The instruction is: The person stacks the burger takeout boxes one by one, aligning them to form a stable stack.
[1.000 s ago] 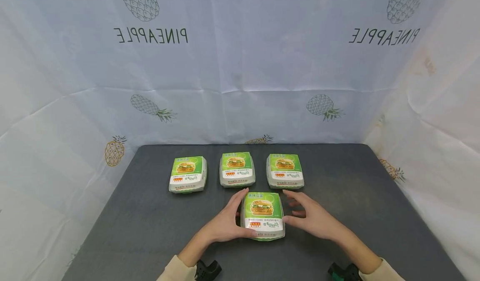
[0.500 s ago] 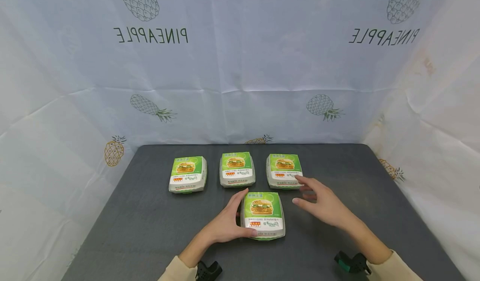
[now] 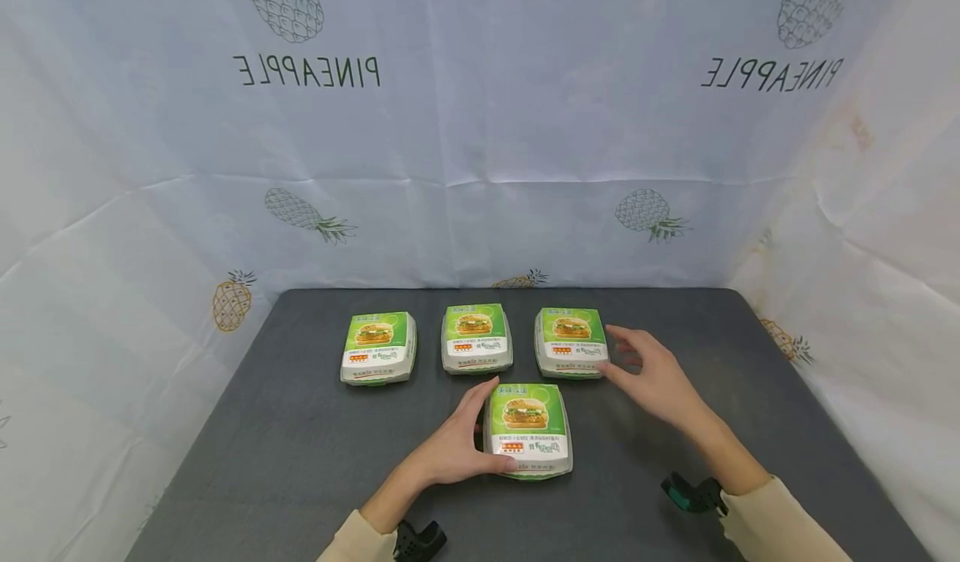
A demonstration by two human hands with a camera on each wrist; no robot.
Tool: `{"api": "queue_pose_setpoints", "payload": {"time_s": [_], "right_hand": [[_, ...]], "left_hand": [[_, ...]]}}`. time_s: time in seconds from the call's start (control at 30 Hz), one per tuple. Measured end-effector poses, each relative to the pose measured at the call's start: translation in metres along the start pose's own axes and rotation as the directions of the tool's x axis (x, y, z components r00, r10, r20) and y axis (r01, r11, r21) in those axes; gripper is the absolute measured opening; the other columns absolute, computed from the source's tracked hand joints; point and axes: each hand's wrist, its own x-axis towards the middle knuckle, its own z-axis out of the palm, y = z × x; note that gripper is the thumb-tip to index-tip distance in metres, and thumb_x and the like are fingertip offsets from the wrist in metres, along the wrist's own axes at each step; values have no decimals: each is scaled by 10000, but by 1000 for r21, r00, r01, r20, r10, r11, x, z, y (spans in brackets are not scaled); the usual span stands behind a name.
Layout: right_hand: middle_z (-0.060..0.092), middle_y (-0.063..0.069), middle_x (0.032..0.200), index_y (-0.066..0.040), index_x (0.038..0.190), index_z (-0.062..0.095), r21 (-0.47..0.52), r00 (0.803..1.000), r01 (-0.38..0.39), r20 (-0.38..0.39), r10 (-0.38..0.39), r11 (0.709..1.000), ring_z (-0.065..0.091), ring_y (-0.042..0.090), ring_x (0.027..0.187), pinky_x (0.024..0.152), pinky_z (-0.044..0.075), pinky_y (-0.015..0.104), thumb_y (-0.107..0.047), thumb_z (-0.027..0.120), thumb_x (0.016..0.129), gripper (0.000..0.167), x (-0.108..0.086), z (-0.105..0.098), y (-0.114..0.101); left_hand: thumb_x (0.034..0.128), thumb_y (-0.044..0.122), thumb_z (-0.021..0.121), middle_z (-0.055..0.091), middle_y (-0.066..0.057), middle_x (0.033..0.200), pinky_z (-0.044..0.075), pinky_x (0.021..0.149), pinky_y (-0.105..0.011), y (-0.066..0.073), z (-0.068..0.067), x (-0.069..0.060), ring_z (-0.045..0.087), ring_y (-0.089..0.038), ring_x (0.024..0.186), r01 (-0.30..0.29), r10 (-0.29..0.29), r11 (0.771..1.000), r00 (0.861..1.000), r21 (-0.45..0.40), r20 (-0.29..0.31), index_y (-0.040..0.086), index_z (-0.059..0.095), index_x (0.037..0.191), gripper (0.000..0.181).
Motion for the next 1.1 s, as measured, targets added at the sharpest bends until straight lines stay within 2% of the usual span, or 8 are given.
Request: {"api": "queue_pose_setpoints", "payload": {"time_s": [0.27, 0.6, 0.77, 0.93, 1.1], "right_hand": [[418, 272, 1470, -21, 1543, 401, 12, 997, -77, 7, 77, 997, 480, 482, 1284, 987, 459, 626, -422, 686, 981, 747, 17, 6, 18], [259, 301, 1579, -81, 1606, 290, 56, 972, -217, 101, 211, 975, 359, 521, 1385, 983, 421, 686, -580, 627, 965, 879, 39, 18, 38], [253, 303, 1587, -112, 1622, 258, 92, 967, -233, 127, 220, 968, 375, 527, 1377, 973, 435, 675, -577, 626, 967, 883, 45, 22, 44], [363, 284, 1541, -104, 1627, 237, 185, 967, -227, 160, 199, 956, 458, 493, 1331, 932, 485, 604, -498, 656, 980, 865, 46, 25, 49], [329, 298, 1557, -110, 1633, 216, 259, 964, -240, 174, 199, 936, 392, 498, 1387, 1022, 426, 633, -463, 658, 989, 857, 45, 28, 52]], "left_hand": [[814, 456, 852, 193, -65, 1644, 500, 1005, -360, 1, 0, 1, 527, -217, 1249, 7, -7, 1000, 1000, 1, 2, 159, 146, 1645, 1130], [813, 456, 851, 198, -60, 1640, 501, 1004, -361, 2, 0, 0, 531, -222, 1250, 6, -6, 1000, 1000, 3, 0, 157, 148, 1645, 1129], [818, 452, 850, 189, -65, 1645, 495, 1012, -349, 2, -1, 2, 489, -214, 1292, 7, -7, 1000, 1000, 7, 5, 162, 143, 1646, 1126], [821, 444, 851, 190, -63, 1644, 493, 1014, -346, 2, 0, 1, 476, -215, 1301, 11, -11, 1000, 1000, 0, 8, 153, 143, 1645, 1124], [822, 440, 851, 191, -62, 1643, 492, 1017, -352, 1, 1, 1, 468, -223, 1312, 8, -8, 1000, 1000, -3, 4, 147, 145, 1644, 1122]]}}
